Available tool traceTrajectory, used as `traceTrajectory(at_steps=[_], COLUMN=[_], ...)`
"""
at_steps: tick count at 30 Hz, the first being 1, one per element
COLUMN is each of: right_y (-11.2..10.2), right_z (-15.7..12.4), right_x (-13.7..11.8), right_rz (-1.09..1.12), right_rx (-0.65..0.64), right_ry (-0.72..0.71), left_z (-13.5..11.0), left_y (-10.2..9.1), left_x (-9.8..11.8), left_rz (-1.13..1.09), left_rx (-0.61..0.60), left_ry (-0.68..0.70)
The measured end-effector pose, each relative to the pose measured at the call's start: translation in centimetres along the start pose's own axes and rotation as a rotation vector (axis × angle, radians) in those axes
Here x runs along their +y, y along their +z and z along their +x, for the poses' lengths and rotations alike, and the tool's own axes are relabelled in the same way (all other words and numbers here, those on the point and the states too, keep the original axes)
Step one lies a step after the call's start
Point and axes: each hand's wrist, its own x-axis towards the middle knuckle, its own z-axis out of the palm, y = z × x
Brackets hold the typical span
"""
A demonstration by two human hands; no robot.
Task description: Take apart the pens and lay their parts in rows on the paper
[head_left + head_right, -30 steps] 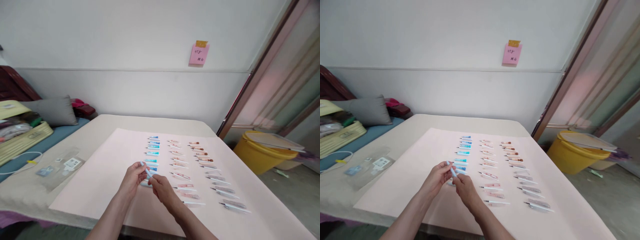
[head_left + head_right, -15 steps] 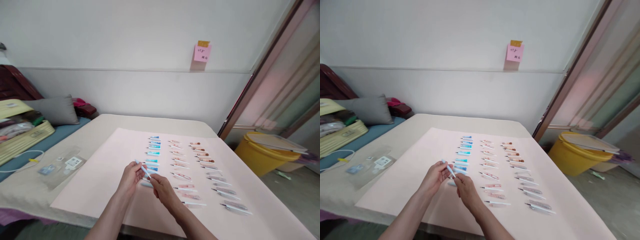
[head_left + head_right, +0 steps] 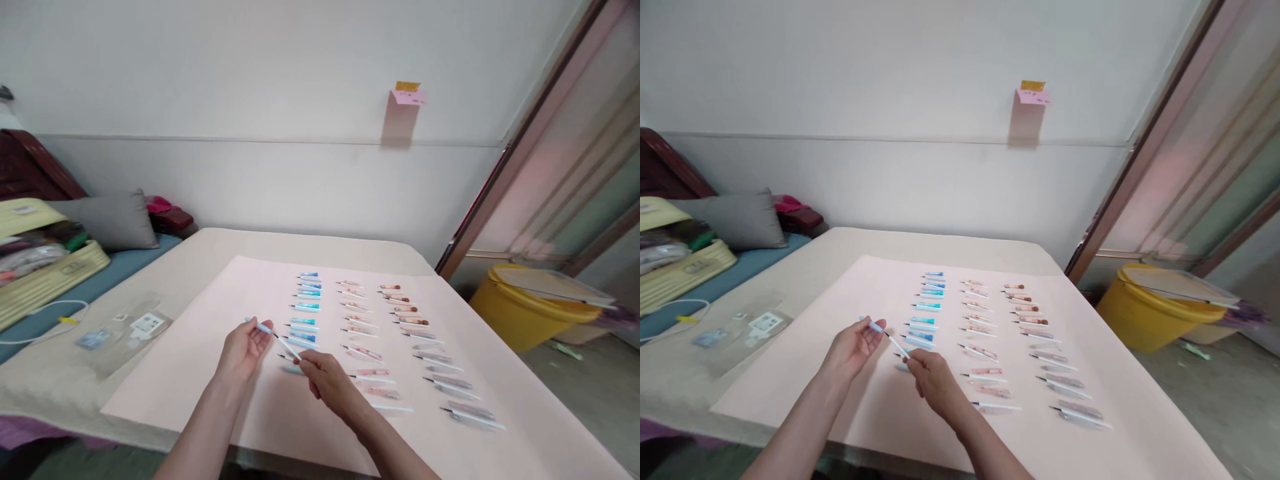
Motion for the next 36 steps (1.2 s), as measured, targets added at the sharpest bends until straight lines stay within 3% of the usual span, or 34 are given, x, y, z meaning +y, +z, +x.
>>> traceTrajectory(at_steps=[7,14,17,27,31,36], right_y=[-0.3,-0.1,-0.1,-0.1,-0.1,-0.3], right_z=[0.3,0.7,0.7,0.2,0.2,0.6], right_x=[0.1,0.6,0.8,0.5,0.2,0.2], right_rz=[0.02,-0.017,-0.109,-0.193,-0.105,0.096], right_rx=[0.045,0.162,0.19,0.156,0.151,0.199], right_ry=[-0.028,-0.041,-0.086,-0.093,-0.081,0.05], left_z=[-0.1,-1.9,-2.1,-2.0,-1.5,-0.5], left_y=[0.0,1.1,1.1,1.0,1.0,0.8], left_x=[-0.2,-3.8,-5.1,-5.6,-5.1,-3.7], left_rz=[-0.031,0.236,0.272,0.329,0.257,0.147], left_rx=[-0.033,-0.366,-0.424,-0.403,-0.323,-0.182], left_ry=[-0.018,-0.117,-0.123,-0.128,-0.061,-0.049])
